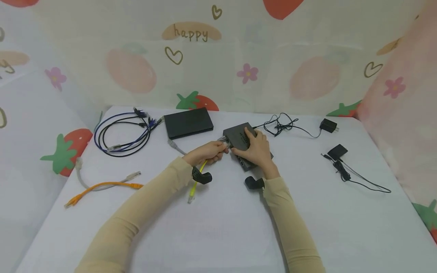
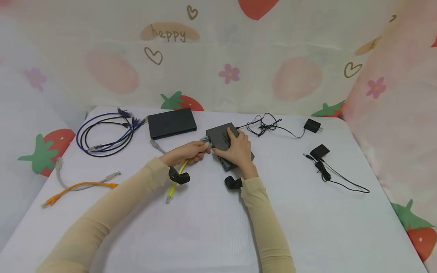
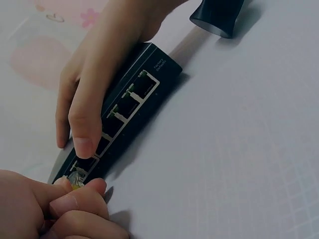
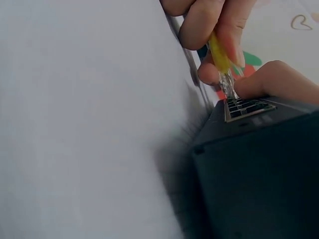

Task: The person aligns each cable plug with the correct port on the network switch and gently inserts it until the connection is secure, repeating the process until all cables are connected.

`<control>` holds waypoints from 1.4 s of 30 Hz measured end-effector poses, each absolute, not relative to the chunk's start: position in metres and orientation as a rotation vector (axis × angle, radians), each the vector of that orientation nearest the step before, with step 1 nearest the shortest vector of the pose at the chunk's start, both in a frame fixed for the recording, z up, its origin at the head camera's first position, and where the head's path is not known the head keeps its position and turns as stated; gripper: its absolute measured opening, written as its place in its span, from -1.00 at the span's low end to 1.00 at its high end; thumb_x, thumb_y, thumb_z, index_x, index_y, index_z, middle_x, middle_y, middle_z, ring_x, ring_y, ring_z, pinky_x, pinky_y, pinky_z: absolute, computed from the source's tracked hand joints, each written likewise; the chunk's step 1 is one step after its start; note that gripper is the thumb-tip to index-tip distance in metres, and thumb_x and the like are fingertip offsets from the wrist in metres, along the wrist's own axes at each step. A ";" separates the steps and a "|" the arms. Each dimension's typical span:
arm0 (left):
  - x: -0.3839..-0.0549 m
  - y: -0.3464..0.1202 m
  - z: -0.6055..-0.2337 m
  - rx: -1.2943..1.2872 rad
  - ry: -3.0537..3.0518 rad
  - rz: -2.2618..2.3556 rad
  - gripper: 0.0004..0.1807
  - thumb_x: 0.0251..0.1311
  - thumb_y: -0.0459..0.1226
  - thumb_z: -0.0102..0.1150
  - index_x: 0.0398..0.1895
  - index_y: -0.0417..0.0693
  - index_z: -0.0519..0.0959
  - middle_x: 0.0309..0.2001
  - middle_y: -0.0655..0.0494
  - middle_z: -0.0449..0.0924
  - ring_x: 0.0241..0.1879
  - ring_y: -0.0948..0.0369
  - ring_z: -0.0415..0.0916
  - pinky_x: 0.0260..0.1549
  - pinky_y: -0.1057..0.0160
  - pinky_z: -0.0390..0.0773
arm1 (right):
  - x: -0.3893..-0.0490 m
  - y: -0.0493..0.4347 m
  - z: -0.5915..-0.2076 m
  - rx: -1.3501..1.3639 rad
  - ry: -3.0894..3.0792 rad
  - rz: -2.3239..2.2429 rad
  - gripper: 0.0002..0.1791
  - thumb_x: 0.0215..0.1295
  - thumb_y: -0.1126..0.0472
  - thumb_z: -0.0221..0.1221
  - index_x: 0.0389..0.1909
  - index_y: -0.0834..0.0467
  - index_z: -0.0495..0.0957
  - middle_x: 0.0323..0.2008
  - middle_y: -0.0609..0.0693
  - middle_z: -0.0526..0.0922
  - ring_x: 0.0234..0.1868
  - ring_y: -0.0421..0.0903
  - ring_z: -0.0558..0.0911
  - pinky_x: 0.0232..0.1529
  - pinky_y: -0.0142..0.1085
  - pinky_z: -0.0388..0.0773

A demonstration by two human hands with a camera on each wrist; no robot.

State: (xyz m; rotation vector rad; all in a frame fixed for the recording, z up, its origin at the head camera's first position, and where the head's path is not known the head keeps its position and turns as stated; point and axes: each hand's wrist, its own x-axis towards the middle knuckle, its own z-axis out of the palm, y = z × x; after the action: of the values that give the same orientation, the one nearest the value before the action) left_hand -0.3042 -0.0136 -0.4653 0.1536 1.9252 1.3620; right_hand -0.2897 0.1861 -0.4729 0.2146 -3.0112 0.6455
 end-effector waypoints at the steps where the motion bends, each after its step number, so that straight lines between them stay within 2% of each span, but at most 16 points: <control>1: -0.304 -0.013 -0.465 0.153 1.927 1.366 -0.63 0.46 -0.09 -0.36 -0.06 -0.17 0.38 -0.63 0.19 0.21 -0.76 0.33 0.02 -0.76 0.38 0.09 | -0.290 0.187 -0.473 0.215 -3.013 0.645 0.08 -0.09 -0.39 0.21 0.40 0.06 0.08 0.29 0.34 0.13 0.21 0.23 0.22 0.11 0.10 0.23; 9: -0.303 -0.011 -0.467 0.160 1.898 1.436 -0.65 0.41 -0.08 -0.26 -0.13 -0.18 0.40 -0.66 0.22 0.21 -0.74 0.35 0.01 -0.74 0.40 0.07 | -0.291 0.189 -0.473 0.261 -3.010 0.672 0.06 -0.09 -0.37 0.22 0.39 0.06 0.11 0.28 0.33 0.16 0.18 0.23 0.25 0.09 0.10 0.26; 29: -0.306 -0.009 -0.467 0.149 1.878 1.386 -0.61 0.44 -0.05 -0.32 -0.12 -0.15 0.41 -0.62 0.21 0.21 -0.73 0.33 0.02 -0.73 0.39 0.07 | -0.292 0.192 -0.471 0.276 -3.056 0.703 0.07 -0.06 -0.38 0.20 0.42 0.04 0.05 0.31 0.34 0.09 0.26 0.24 0.16 0.18 0.14 0.15; 42: -0.309 -0.002 -0.462 0.044 1.867 1.380 -0.65 0.45 -0.10 -0.32 -0.23 -0.14 0.42 -0.65 0.21 0.22 -0.74 0.34 0.01 -0.75 0.41 0.06 | -0.291 0.191 -0.468 0.296 -3.049 0.699 0.07 -0.08 -0.35 0.22 0.41 0.07 0.07 0.30 0.37 0.09 0.24 0.26 0.17 0.15 0.14 0.18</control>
State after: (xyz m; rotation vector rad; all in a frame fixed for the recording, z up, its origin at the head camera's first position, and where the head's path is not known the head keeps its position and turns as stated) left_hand -0.3092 -0.0016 -0.4624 0.0437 1.8670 1.3798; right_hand -0.2906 0.1911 -0.4680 0.2963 -3.0493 0.6992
